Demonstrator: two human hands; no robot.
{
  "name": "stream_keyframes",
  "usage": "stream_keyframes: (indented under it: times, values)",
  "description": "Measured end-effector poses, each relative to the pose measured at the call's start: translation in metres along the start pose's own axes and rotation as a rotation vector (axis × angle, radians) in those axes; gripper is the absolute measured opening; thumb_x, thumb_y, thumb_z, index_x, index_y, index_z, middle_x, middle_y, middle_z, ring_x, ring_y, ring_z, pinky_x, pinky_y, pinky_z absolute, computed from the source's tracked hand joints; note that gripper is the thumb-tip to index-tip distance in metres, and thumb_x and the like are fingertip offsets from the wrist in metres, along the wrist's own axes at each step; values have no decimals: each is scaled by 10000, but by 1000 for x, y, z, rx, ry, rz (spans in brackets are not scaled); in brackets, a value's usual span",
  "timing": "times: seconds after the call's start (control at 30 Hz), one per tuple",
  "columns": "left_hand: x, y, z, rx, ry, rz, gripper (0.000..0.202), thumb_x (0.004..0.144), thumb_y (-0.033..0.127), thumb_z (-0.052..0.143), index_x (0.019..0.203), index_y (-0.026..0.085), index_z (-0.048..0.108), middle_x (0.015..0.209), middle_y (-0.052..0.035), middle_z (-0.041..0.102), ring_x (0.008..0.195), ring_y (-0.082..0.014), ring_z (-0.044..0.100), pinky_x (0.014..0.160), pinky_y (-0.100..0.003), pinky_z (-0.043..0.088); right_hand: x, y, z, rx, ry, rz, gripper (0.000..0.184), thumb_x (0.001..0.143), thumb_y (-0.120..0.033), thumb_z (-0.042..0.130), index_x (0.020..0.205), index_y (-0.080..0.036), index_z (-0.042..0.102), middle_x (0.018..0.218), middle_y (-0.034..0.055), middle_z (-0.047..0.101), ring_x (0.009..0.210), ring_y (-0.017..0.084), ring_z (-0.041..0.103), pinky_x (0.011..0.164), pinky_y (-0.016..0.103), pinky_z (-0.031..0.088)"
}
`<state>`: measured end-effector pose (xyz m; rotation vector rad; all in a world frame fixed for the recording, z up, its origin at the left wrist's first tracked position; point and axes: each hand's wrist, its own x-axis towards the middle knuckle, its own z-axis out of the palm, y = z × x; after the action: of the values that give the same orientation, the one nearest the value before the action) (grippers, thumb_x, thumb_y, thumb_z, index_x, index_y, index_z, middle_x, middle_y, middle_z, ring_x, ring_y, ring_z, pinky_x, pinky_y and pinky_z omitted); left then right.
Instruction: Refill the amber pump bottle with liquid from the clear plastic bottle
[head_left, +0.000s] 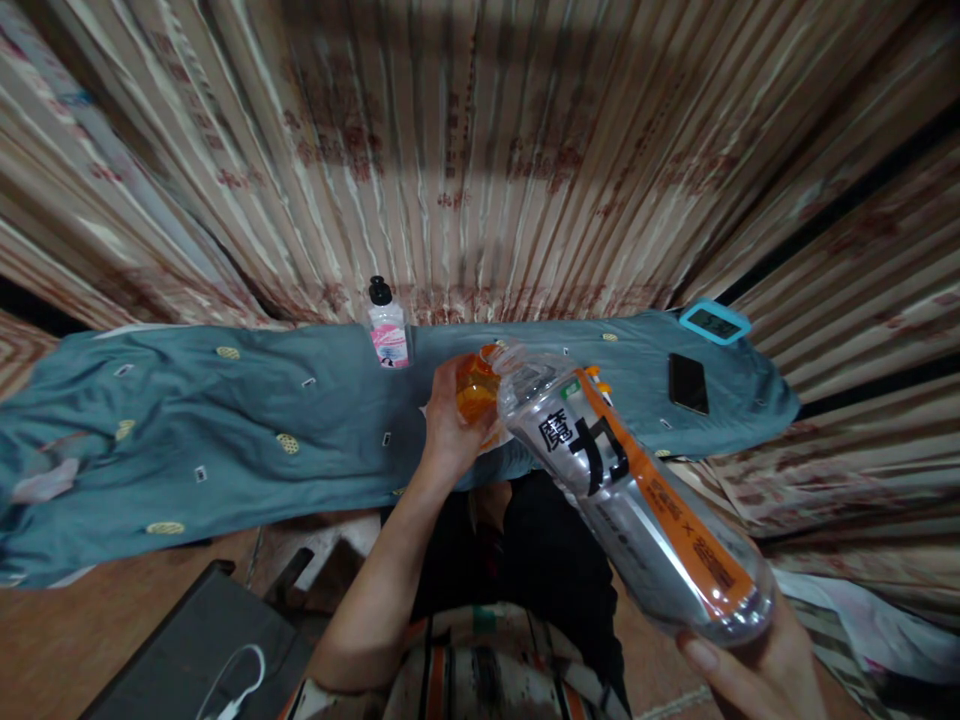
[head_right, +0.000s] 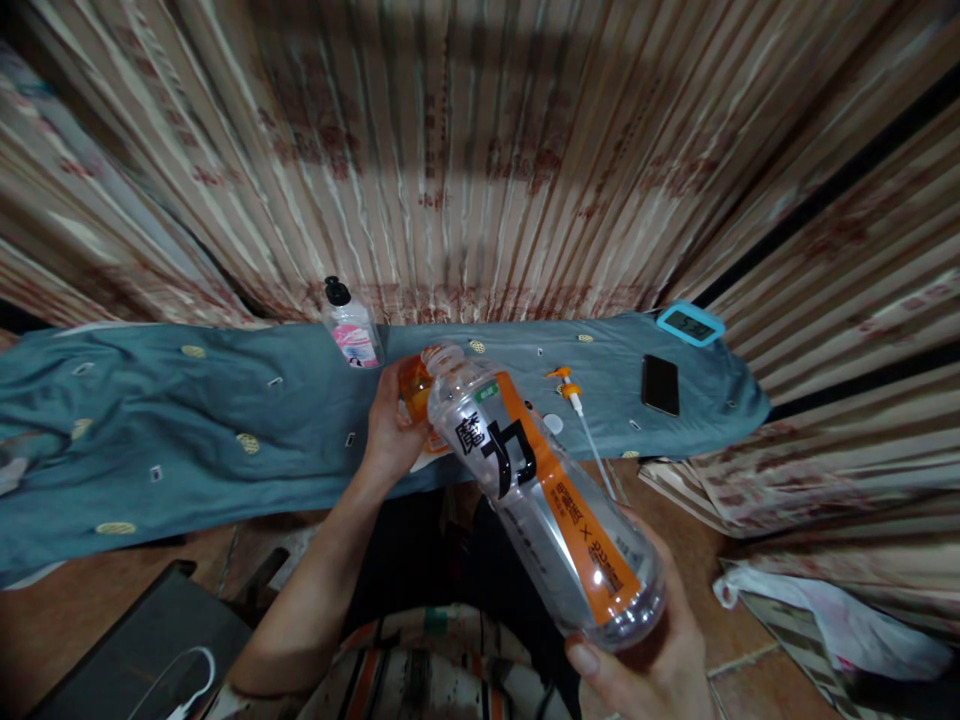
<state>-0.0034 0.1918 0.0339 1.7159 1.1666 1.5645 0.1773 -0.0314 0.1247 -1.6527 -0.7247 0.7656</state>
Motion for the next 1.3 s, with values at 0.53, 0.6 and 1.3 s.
stream_keyframes:
  times: [0.53,0.6,1.3]
  values:
    - [0,-1,0,13,2,15,640,685,88,759,1277,227,558,1234,-71,652,1158,-244,659,1039,-420,548,0,1,-2,-5,-27,-2,915,589,-627,912,1354,-263,569,1343,45,682,1284,281,611,1087,263,440]
    - [0,-2,0,17,2,30,629,695,93,762,1275,225,559,1231,-69,653,1158,-243,659,1033,-414,550,1,2,-3,-20,-40,-12,916,611,-632,896,1372,-252,556,1344,53,684,1279,284,620,1076,264,456]
    - [0,-3,-1,12,-6,26,622,705,106,764,1279,229,559,1232,-68,655,1161,-242,657,1039,-415,546,1,-3,1,-71,7,-48,908,567,-701,889,1316,-276,602,1303,31,701,1233,251,641,1026,221,471]
